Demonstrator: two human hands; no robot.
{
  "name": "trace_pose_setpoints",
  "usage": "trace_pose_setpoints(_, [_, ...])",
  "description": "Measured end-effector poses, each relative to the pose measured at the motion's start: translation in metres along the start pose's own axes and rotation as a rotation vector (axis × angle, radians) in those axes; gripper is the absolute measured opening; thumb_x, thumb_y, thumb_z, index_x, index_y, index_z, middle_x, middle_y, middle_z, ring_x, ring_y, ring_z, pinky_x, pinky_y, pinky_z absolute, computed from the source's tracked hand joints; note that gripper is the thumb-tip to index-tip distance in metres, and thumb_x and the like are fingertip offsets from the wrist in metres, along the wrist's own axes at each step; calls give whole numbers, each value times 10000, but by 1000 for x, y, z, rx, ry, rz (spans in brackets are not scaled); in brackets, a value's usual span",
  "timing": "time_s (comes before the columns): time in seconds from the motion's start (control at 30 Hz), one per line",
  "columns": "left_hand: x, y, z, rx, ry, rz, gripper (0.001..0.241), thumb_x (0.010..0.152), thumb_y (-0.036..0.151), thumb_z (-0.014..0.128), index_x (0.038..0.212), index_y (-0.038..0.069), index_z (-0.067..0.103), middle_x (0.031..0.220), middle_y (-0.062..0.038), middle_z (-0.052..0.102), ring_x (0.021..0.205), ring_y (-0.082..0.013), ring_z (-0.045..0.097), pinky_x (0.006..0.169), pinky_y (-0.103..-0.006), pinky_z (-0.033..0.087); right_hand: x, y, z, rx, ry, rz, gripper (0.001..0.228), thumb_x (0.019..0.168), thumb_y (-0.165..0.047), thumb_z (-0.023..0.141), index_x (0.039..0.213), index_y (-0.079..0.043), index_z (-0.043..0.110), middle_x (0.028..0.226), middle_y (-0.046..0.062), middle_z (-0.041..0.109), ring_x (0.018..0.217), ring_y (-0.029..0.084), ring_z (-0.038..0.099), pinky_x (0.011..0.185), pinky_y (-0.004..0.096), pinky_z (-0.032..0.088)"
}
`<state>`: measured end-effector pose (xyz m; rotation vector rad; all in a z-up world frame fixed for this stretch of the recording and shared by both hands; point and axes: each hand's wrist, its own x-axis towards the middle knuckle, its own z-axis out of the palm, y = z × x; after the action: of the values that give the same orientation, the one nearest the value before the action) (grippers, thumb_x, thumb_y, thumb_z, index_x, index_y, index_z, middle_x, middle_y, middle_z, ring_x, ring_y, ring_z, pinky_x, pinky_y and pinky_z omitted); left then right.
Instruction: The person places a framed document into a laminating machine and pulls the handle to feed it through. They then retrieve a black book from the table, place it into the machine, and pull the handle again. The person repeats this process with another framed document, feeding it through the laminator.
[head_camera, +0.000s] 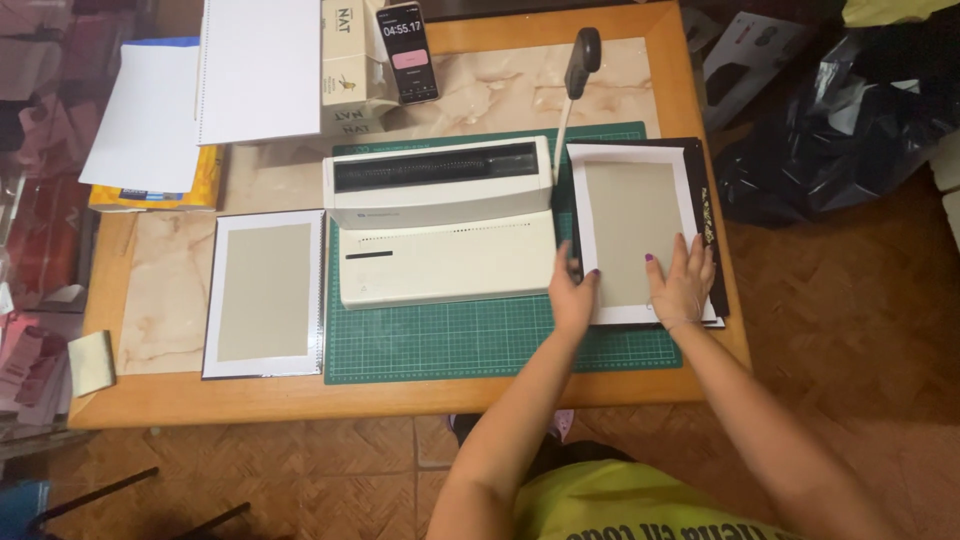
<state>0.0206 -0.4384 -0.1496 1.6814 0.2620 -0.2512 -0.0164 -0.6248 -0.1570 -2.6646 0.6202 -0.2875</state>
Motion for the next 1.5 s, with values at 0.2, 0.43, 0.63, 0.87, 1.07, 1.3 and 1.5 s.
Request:
trace_pose_setpoints(0.2, [22, -15, -21, -282, -220, 1, 540, 929, 52, 697, 1456, 74, 582, 1293, -189, 691, 1207, -299, 658, 994, -415, 552, 13, -4, -22, 82, 18, 134, 653, 1076, -532, 539, 1561, -100, 470, 1598, 252, 391, 1438, 480, 398, 1163, 632, 316])
trace_pose_setpoints(0.43, [49, 17, -141, -179, -460, -89, 462, 953, 96, 616, 1409, 152, 666, 1085, -42, 739, 893, -138, 653, 798, -267, 520, 37, -37, -108, 238, 34, 408, 477, 1032, -447, 537, 1471, -260, 537, 1312, 1, 689, 1199, 348, 608, 970, 516, 420])
trace_pose_setpoints(0.63, [76, 47, -274, -29, -728, -71, 464, 978, 87, 529, 1426, 128, 644, 1218, -19, 699, 1179, -120, 647, 955, -253, 470, 4, -109, -94, 812, -120, 483, 365, 871, -197, 718, 1230, -258, 688, 1031, -64, 685, 674, 57, 564, 417, 236, 309])
trace_pose_setpoints(0.87, [84, 81, -366, 660, -484, 234, 452, 934, 341, 572, 1370, 254, 653, 1198, -24, 668, 1035, -239, 669, 855, -392, 498, -65, -171, -46, 863, -265, 646, 331, 962, -220, 714, 1289, -174, 685, 1036, -26, 690, 595, 36, 514, 377, 188, 254])
trace_pose_setpoints(1.07, [81, 57, -409, 705, -357, 866, 475, 973, 147, 622, 1440, 90, 558, 1320, -189, 562, 1182, -392, 568, 935, -515, 494, -100, -179, -31, 911, -225, 737, 319, 1005, -101, 651, 1322, -135, 651, 1241, 82, 691, 1003, 211, 668, 750, 288, 552])
trace_pose_setpoints(1.3, [77, 22, -447, 615, -637, 1048, 848, 663, -219, 393, 1460, 34, 529, 1555, -193, 493, 1443, -461, 438, 1247, -610, 296, -124, -226, -73, 868, -220, 806, 392, 986, -77, 625, 1328, -264, 672, 1276, 93, 681, 831, 164, 672, 493, 178, 466])
trace_pose_setpoints(1.5, [64, 48, -439, 474, -472, 1035, 917, 599, -320, 437, 1392, 100, 630, 1427, -117, 643, 1375, -338, 590, 1234, -477, 418, -104, -262, -88, 1278, -156, 666, 121, 998, -270, 676, 1038, -167, 726, 1146, 10, 688, 1048, 138, 683, 700, 177, 602])
